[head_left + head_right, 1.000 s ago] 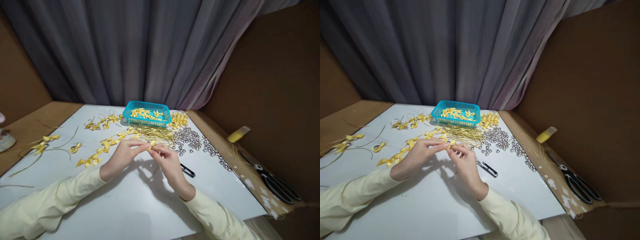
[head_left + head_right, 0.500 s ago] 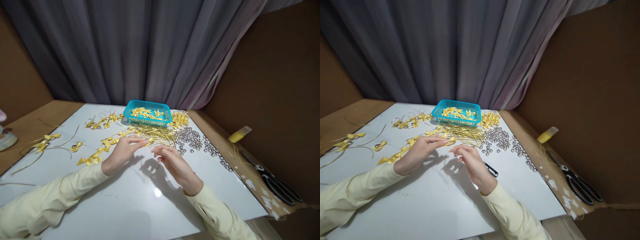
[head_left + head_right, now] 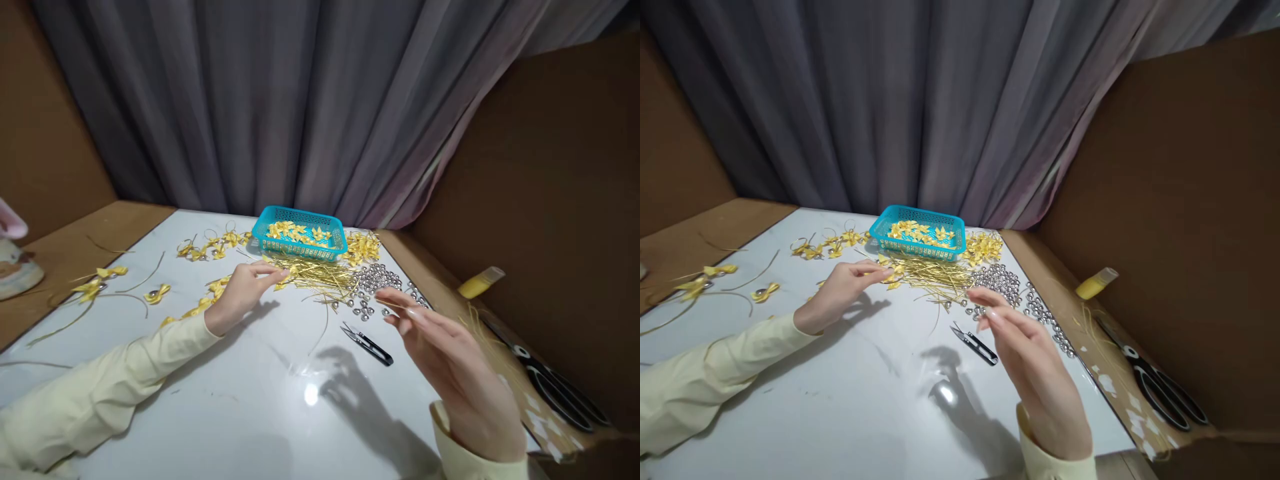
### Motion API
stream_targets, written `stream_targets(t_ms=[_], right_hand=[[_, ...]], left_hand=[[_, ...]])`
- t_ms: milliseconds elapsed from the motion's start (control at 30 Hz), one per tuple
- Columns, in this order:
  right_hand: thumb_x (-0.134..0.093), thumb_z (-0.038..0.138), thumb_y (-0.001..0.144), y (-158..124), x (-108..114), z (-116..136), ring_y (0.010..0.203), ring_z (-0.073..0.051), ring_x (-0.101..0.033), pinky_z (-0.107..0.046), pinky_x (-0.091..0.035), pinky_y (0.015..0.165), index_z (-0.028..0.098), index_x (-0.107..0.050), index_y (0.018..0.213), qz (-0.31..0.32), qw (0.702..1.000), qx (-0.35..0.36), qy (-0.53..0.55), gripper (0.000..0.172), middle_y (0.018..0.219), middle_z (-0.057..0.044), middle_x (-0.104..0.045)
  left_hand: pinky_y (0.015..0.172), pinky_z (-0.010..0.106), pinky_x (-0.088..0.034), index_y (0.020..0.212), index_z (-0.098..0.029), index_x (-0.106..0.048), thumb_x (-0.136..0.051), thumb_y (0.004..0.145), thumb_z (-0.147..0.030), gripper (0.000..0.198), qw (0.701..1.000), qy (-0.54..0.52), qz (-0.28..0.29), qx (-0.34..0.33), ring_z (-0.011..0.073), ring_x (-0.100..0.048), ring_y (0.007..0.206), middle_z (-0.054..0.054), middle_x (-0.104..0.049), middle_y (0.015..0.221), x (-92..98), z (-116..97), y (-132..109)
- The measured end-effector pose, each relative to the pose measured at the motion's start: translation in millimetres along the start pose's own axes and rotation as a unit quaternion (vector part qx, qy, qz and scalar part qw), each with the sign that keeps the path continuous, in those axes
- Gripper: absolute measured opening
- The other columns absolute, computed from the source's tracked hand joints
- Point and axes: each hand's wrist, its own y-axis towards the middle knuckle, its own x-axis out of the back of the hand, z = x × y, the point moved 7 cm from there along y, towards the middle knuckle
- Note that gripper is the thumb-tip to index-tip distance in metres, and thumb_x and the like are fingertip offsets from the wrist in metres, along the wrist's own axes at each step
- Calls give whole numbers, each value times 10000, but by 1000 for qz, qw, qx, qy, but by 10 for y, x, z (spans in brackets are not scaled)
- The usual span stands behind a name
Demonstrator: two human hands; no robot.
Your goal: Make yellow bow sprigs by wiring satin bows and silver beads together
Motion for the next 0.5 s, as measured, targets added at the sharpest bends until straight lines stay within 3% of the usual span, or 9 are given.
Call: stream_targets(t_ms=[167, 267, 333, 400, 500], right_hand=[[-526, 281, 881, -306, 259, 79, 1242, -244, -464, -331, -445, 948, 218, -670, 659, -27, 998, 56, 13, 273, 1231, -46, -608], [-571, 313, 850, -416, 314, 181, 1051, -213, -600, -312, -488, 912, 240, -681, 658, -18, 991, 118, 54, 233, 966, -28, -700], [-601, 353, 823, -445, 308, 258, 810, -182, -645, -302, -529, 795, 275, -701, 659, 1, 985, 155, 78, 206, 730, -11, -684], [-590, 435, 816, -464, 320, 321, 582, -155, -595, -308, -530, 639, 306, -733, 698, 9, 978, 194, 71, 227, 623, -13, -650], [-578, 550, 770, -507, 474, 290, 395, -131, -466, -333, -423, 425, 324, -765, 802, -34, 976, 215, 30, 294, 721, -73, -699]], left_hand=[[784, 328, -426, 696, -183, -734, -678, 713, -452, 276, 1000, 2, 28, 0, 232, -607, 854, 64, -700, 843, -40, -60, -43], [752, 308, -429, 655, -190, -721, -679, 713, -430, 250, 999, 3, 53, 0, 216, -604, 809, 40, -683, 777, -85, -125, -97], [753, 296, -427, 624, -194, -705, -677, 715, -414, 240, 997, 4, 77, 1, 204, -601, 794, 27, -674, 764, -124, -181, -152], [768, 291, -421, 608, -196, -690, -672, 723, -405, 239, 994, 8, 108, 7, 199, -597, 799, 21, -667, 765, -170, -239, -218], [775, 290, -412, 615, -204, -690, -660, 735, -402, 234, 988, 13, 151, 25, 206, -591, 826, 22, -666, 772, -229, -320, -317]])
